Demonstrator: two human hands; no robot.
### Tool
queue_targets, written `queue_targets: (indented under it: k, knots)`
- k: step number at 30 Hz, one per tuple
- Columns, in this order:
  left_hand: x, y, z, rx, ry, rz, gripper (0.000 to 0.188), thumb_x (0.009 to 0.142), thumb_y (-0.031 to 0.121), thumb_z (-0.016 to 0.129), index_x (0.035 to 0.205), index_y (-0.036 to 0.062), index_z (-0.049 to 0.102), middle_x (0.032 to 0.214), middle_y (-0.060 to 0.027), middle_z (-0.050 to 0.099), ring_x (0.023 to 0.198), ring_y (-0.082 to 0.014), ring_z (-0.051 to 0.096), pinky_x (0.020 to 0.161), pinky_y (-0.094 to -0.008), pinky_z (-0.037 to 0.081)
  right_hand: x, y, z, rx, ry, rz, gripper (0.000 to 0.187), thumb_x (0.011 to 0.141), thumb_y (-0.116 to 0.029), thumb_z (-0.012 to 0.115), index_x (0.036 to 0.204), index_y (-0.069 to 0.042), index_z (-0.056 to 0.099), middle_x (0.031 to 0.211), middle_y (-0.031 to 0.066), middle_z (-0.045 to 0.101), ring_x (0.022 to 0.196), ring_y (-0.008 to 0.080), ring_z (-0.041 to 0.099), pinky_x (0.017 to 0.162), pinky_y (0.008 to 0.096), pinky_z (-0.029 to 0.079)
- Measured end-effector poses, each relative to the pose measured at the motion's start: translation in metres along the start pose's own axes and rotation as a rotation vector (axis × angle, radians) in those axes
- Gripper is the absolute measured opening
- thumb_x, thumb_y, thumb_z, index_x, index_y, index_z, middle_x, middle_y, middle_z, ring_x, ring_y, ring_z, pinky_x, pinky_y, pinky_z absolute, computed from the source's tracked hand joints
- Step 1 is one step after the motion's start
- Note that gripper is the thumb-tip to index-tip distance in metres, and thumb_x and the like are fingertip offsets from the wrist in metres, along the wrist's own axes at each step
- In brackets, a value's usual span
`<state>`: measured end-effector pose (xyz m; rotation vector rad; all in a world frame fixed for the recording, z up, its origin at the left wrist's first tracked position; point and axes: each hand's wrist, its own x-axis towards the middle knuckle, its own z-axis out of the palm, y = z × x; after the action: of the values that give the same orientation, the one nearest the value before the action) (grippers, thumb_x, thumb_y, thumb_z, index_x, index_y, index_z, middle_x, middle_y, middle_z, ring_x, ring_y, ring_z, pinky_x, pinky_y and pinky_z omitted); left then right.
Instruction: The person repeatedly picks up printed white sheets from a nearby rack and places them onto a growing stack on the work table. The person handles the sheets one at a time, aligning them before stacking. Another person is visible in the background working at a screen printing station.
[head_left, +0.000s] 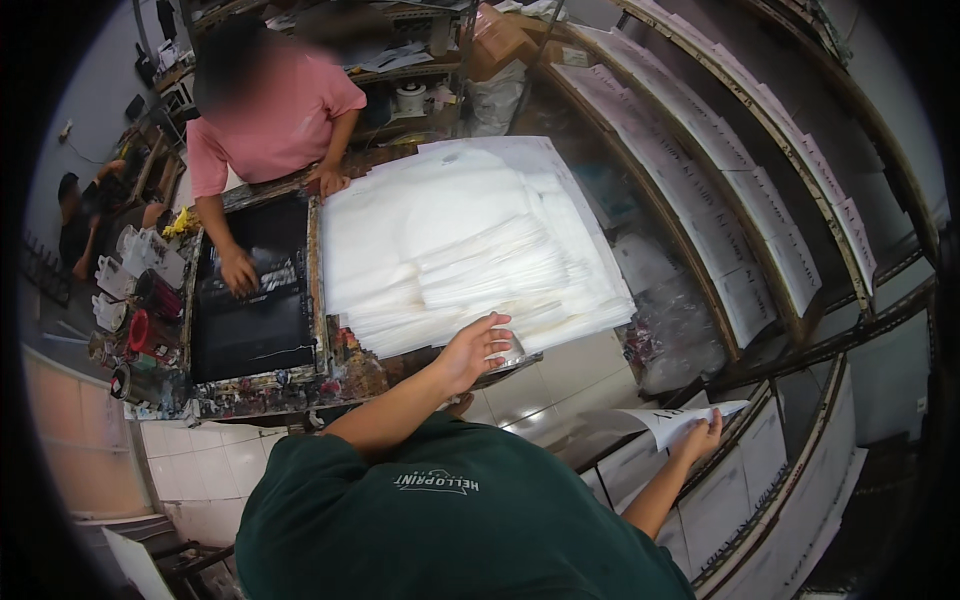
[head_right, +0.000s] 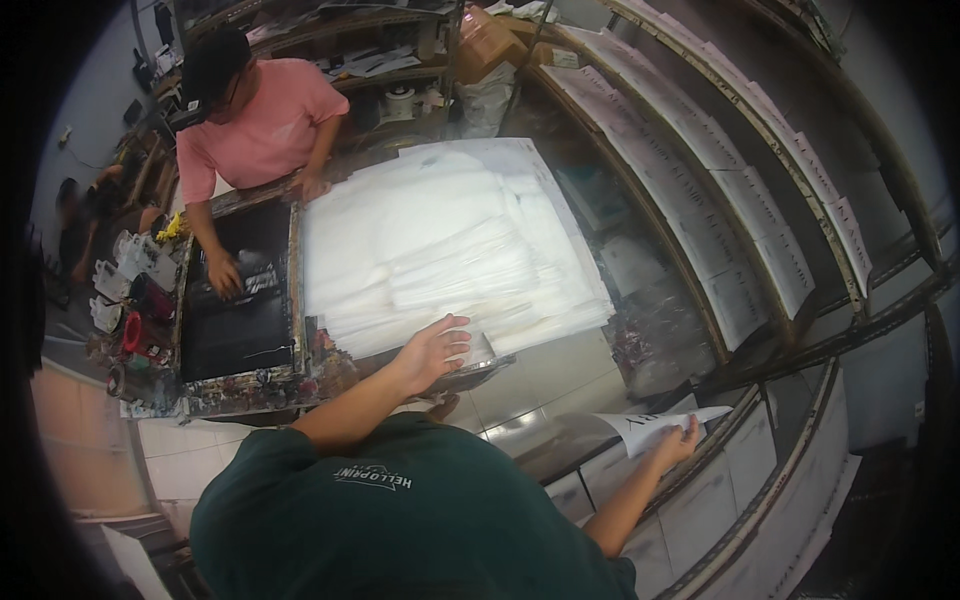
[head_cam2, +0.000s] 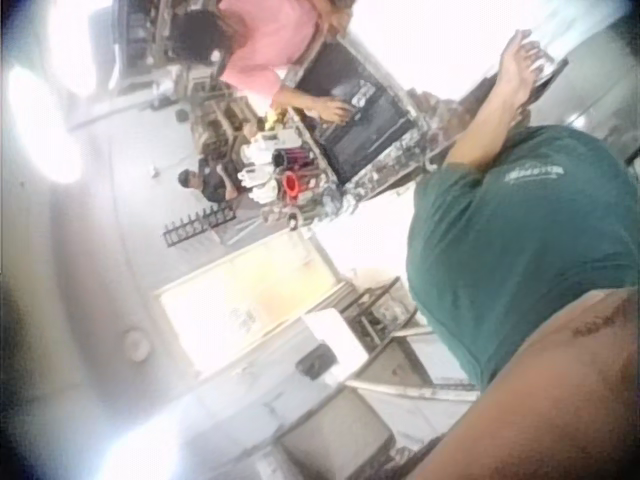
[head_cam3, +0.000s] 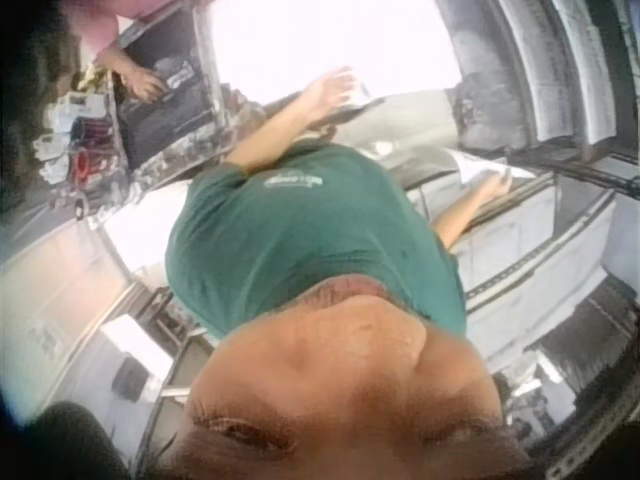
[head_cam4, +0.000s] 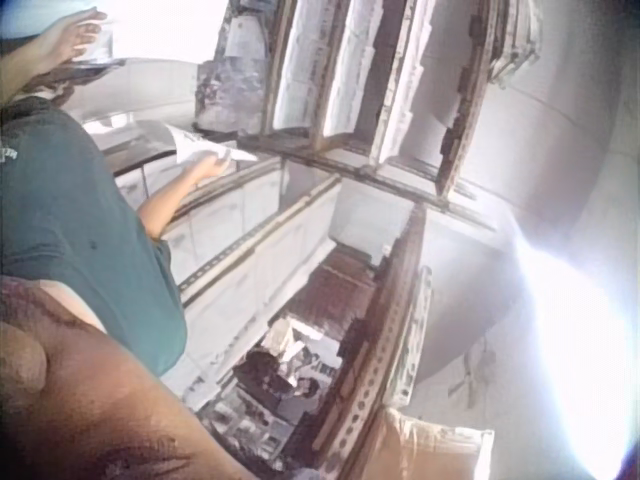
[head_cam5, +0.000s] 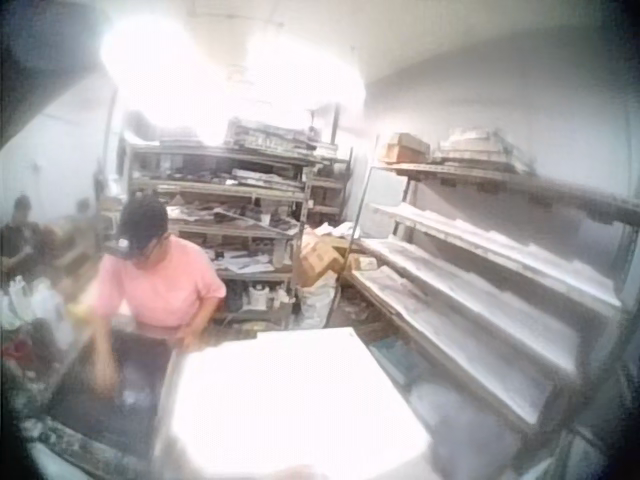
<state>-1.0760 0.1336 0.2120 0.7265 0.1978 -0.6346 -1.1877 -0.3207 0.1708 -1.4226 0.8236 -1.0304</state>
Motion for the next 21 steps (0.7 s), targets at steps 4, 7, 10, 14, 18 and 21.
queue_targets:
  k: [4, 7, 10, 14, 18, 21]
  knots:
    - [0.008, 0.004, -0.001, 0.000, -0.017, 0.025, 0.038, 0.086, 0.042, 0.052, 0.110, 0.0129, 0.050, 0.094, 0.0000, 0.051, 0.087, -0.0107, 0.047, 0.074, -0.0260, 0.039, 0.008, 0.019, -0.002, 0.038, 0.020, 0.041, 0.044, 0.074, 0.007, 0.043, 0.114, -0.006, 0.054, 0.071, -0.0021, 0.046, 0.053, 0.0060, 0.040, 0.047, 0.0203, 0.033]
    - [0.008, 0.006, -0.001, -0.017, 0.025, 0.007, 0.037, 0.087, 0.040, 0.051, 0.111, 0.0115, 0.050, 0.096, -0.0016, 0.051, 0.087, -0.0115, 0.048, 0.075, -0.0271, 0.041, 0.015, 0.026, -0.006, -0.011, 0.053, 0.029, 0.045, 0.074, 0.006, 0.043, 0.114, -0.008, 0.056, 0.067, -0.0031, 0.043, 0.051, 0.0063, 0.036, 0.046, 0.0210, 0.031]
    - [0.006, 0.007, -0.001, -0.018, 0.044, 0.021, 0.038, 0.087, 0.041, 0.051, 0.111, 0.0120, 0.050, 0.096, -0.0017, 0.050, 0.087, -0.0117, 0.048, 0.075, -0.0269, 0.040, 0.014, 0.024, -0.005, -0.070, 0.019, 0.015, 0.045, 0.073, 0.006, 0.042, 0.114, -0.007, 0.056, 0.067, -0.0026, 0.042, 0.052, 0.0070, 0.037, 0.046, 0.0218, 0.032]
    - [0.003, 0.009, 0.000, -0.035, 0.062, 0.048, 0.034, 0.085, 0.040, 0.053, 0.107, 0.0137, 0.051, 0.092, 0.0002, 0.051, 0.084, -0.0101, 0.047, 0.071, -0.0259, 0.039, 0.007, 0.014, 0.002, -0.162, 0.011, -0.055, 0.045, 0.073, 0.004, 0.041, 0.115, -0.004, 0.054, 0.071, -0.0019, 0.045, 0.056, 0.0083, 0.038, 0.050, 0.0223, 0.032]
    - [0.000, 0.010, -0.002, -0.049, 0.077, 0.058, 0.032, 0.085, 0.041, 0.054, 0.104, 0.0152, 0.052, 0.090, 0.0012, 0.051, 0.083, -0.0103, 0.048, 0.071, -0.0258, 0.038, 0.008, 0.013, 0.008, -0.191, -0.003, -0.088, 0.043, 0.074, 0.003, 0.040, 0.114, -0.003, 0.054, 0.070, -0.0037, 0.040, 0.057, 0.0074, 0.035, 0.050, 0.0214, 0.030]
    - [-0.001, 0.010, -0.003, -0.059, 0.100, 0.067, 0.031, 0.085, 0.041, 0.054, 0.102, 0.0158, 0.053, 0.089, 0.0015, 0.051, 0.083, -0.0103, 0.048, 0.071, -0.0259, 0.038, 0.013, 0.018, 0.010, -0.152, -0.029, -0.063, 0.043, 0.075, 0.004, 0.038, 0.114, -0.003, 0.055, 0.068, -0.0046, 0.036, 0.055, 0.0069, 0.032, 0.050, 0.0212, 0.028]
